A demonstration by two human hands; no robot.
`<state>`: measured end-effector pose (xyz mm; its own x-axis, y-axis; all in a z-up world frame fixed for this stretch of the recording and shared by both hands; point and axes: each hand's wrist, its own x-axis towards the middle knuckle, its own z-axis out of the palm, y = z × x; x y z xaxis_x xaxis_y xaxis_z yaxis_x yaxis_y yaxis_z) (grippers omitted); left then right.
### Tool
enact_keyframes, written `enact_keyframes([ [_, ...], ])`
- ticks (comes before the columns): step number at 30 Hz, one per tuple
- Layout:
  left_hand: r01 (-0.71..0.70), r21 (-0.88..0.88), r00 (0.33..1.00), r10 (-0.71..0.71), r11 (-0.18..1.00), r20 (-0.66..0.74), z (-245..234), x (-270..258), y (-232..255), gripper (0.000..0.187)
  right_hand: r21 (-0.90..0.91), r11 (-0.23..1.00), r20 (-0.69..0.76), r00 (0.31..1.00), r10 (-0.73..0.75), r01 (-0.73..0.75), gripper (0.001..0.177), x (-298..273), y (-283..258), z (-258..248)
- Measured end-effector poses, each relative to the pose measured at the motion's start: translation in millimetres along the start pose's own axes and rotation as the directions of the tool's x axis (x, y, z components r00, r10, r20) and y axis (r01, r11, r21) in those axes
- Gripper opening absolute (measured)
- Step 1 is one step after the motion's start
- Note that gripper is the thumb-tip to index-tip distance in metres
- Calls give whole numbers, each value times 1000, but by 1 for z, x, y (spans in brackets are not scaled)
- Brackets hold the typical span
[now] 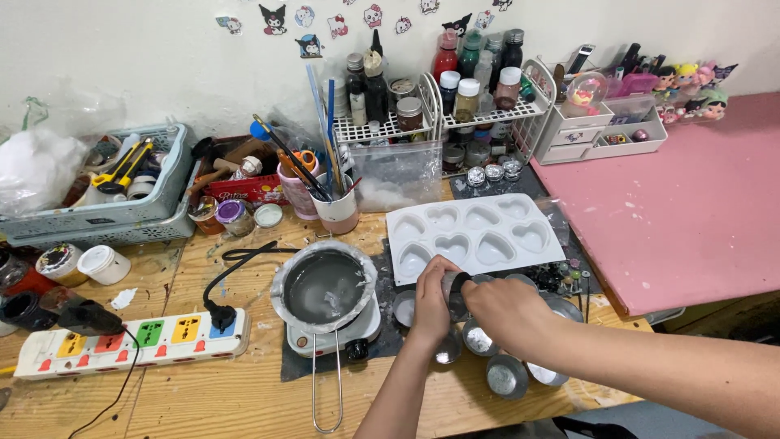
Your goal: Pouring melted wax from a heated container into individual metal molds using a spoon.
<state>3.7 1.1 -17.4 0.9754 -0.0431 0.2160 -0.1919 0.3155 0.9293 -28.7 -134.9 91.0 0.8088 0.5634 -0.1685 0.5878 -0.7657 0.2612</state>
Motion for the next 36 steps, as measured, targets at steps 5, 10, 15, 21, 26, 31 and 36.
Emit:
enact_keyframes([
  [5, -112, -12, 993, 112, 994, 30, 10, -6, 18, 38, 345, 934, 44, 996, 80, -90, 10, -1, 9, 4],
  [10, -211, -28, 973, 212, 977, 87, 4, -7, 7, 35, 508, 851, 51, 992, 119, -128, 11, -6, 9, -4],
  [15, -335, -25, 935, 335, 942, 117, -2, -5, 1, 35, 656, 746, 20, 991, 131, -112, 30, 0, 15, 11],
  [21, -366, -2, 916, 361, 931, 174, -3, -4, 5, 34, 807, 567, 128, 987, 100, -162, 35, 6, 23, 31],
  [26, -343, -117, 919, 359, 932, 164, -1, -3, -1, 33, 922, 227, 321, 947, 10, -315, 42, 5, 22, 37],
  [31, -280, -178, 952, 297, 943, 76, 3, -3, 5, 35, 934, 9, 357, 933, -29, -357, 39, 8, 17, 40],
  [36, -247, -115, 969, 245, 962, -32, 0, 2, 5, 37, 927, -30, 373, 928, -5, -373, 36, 5, 17, 39],
])
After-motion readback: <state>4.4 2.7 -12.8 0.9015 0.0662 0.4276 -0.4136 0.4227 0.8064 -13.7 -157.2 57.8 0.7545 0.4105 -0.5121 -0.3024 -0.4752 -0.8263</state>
